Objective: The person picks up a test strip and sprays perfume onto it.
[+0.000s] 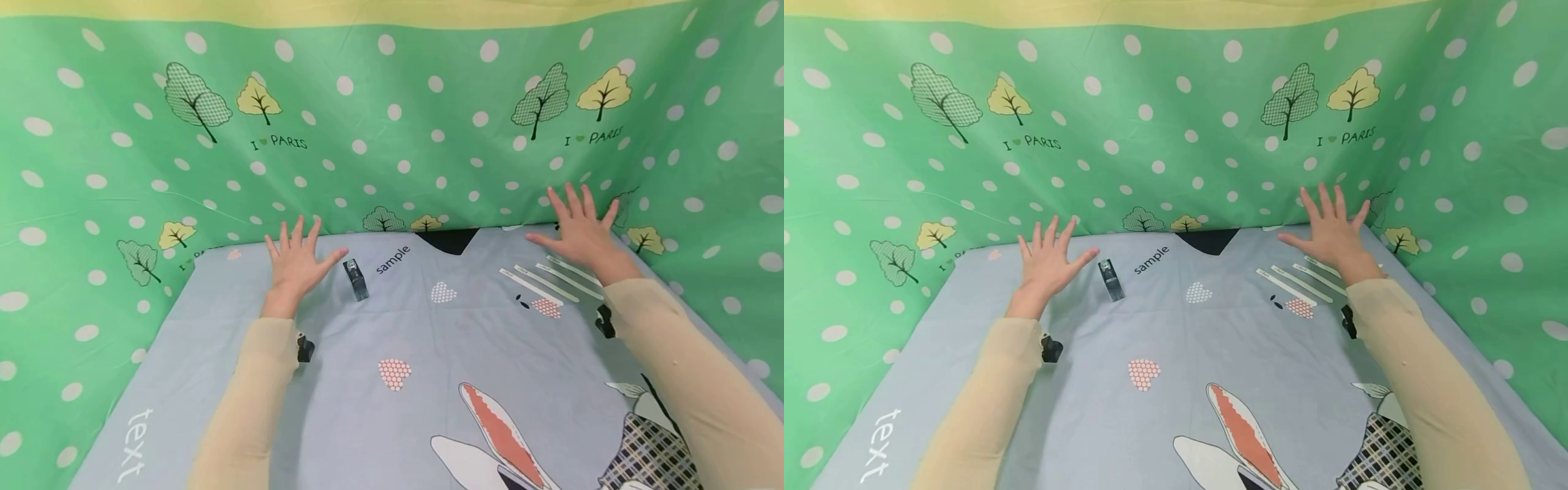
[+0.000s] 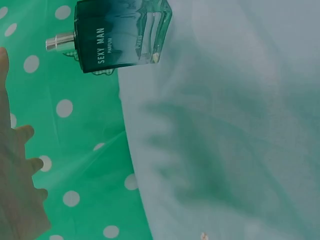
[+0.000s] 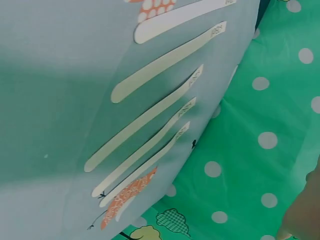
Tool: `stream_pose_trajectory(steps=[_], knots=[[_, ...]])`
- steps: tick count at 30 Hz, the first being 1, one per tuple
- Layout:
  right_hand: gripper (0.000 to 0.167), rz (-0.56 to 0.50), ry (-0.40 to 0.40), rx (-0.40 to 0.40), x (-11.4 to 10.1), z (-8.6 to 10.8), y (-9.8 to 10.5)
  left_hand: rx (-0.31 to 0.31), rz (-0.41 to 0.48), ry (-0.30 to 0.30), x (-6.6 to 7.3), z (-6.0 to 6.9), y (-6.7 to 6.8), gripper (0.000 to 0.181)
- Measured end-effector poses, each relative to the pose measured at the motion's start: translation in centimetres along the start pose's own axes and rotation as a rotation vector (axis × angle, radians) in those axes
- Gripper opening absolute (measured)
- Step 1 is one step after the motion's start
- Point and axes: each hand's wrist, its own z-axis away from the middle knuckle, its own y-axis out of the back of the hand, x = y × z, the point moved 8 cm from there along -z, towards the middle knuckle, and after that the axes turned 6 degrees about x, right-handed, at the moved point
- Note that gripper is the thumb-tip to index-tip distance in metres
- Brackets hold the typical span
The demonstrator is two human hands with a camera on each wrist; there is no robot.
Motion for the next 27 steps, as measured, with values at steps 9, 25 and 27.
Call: stream_pose_trajectory(steps=[9,25,27], knots=[[0.102,0.006,0.006,0.042,0.7,0.5,-0.2,-0.009,0.017,-0.008,0.4,0.5,-0.7,0.103],[0.102,-0.021,0.013,0.055,1.9,1.3,-1.2,-0.038,0.063,-0.012,1.1,1.5,-2.4,0.096],[0.101,-0.017,0.018,0.068,2.0,1.5,-1.2,-0.037,0.065,-0.014,1.1,1.5,-2.6,0.096]])
